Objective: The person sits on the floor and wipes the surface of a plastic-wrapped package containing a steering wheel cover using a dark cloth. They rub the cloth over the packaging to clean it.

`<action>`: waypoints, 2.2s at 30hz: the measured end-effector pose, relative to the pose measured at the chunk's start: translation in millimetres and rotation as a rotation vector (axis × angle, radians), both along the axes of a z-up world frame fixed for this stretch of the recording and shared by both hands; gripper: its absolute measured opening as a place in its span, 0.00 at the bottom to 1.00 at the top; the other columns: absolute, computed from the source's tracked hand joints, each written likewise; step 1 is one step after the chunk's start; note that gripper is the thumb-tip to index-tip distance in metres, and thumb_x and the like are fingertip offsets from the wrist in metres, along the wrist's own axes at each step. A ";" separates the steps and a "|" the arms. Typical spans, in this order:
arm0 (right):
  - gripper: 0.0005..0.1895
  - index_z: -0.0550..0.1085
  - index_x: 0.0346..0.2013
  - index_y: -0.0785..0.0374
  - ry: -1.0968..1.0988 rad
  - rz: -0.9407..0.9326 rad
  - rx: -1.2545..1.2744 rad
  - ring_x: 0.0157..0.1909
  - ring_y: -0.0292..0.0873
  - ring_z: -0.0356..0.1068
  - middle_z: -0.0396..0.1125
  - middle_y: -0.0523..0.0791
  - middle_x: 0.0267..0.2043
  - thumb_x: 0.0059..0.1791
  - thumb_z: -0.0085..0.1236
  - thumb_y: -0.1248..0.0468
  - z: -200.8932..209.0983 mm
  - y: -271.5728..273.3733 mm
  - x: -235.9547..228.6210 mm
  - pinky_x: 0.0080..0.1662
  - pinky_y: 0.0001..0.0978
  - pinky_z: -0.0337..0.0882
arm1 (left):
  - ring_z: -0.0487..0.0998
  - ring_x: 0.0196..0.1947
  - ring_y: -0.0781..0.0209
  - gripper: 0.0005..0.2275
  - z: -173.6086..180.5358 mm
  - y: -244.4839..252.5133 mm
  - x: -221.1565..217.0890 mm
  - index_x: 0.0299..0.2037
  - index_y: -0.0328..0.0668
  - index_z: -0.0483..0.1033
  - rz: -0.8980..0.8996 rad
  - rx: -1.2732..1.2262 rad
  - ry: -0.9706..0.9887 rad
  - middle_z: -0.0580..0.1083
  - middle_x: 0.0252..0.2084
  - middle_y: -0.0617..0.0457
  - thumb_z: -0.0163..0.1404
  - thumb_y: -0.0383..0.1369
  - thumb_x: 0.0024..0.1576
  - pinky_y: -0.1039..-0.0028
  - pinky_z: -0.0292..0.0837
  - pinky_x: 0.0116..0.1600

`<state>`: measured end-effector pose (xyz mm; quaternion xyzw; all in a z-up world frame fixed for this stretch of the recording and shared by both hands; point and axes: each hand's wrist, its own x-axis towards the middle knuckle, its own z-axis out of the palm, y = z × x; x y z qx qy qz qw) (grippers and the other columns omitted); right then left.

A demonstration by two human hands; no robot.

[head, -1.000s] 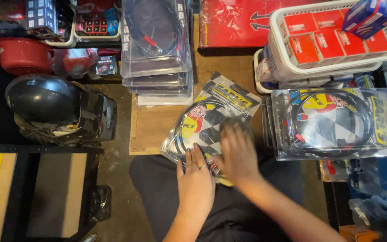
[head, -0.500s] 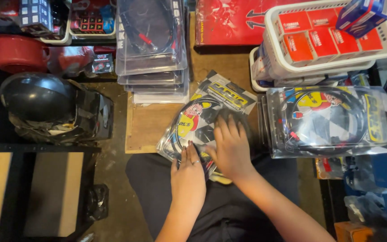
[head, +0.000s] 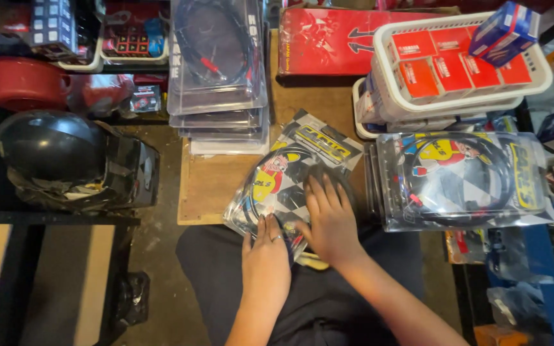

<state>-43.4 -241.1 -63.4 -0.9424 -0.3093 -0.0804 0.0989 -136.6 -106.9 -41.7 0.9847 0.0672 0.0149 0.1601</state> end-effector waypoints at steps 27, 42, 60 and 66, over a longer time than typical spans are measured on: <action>0.38 0.66 0.62 0.70 0.018 -0.044 0.066 0.75 0.59 0.52 0.58 0.54 0.70 0.46 0.59 0.47 2.6 2.4 13.7 0.67 0.53 0.54 | 0.70 0.65 0.41 0.24 -18.1 -4.6 9.6 0.59 0.21 0.65 0.003 0.168 -0.022 0.71 0.60 0.29 0.43 0.29 0.53 0.54 0.62 0.64; 0.33 0.66 0.59 0.72 0.097 -0.033 0.052 0.73 0.61 0.52 0.59 0.57 0.67 0.51 0.52 0.48 14.6 0.0 -27.0 0.66 0.52 0.55 | 0.58 0.70 0.38 0.45 -38.0 6.8 38.7 0.76 0.39 0.41 -0.038 0.095 0.041 0.61 0.66 0.26 0.54 0.37 0.48 0.46 0.49 0.66; 0.41 0.63 0.65 0.64 0.128 -0.075 -0.034 0.78 0.57 0.44 0.52 0.51 0.75 0.46 0.57 0.41 1.8 -6.8 -10.0 0.63 0.55 0.57 | 0.53 0.73 0.36 0.47 -28.1 12.9 47.5 0.76 0.38 0.35 -0.026 -0.061 0.304 0.56 0.69 0.23 0.58 0.44 0.54 0.41 0.43 0.69; 0.45 0.58 0.69 0.70 0.101 -0.177 -0.096 0.76 0.61 0.50 0.54 0.55 0.73 0.48 0.53 0.42 8.3 11.6 -27.1 0.58 0.57 0.61 | 0.63 0.69 0.39 0.40 -18.9 11.4 42.8 0.76 0.34 0.42 0.010 -0.005 0.102 0.66 0.63 0.27 0.49 0.34 0.53 0.47 0.56 0.66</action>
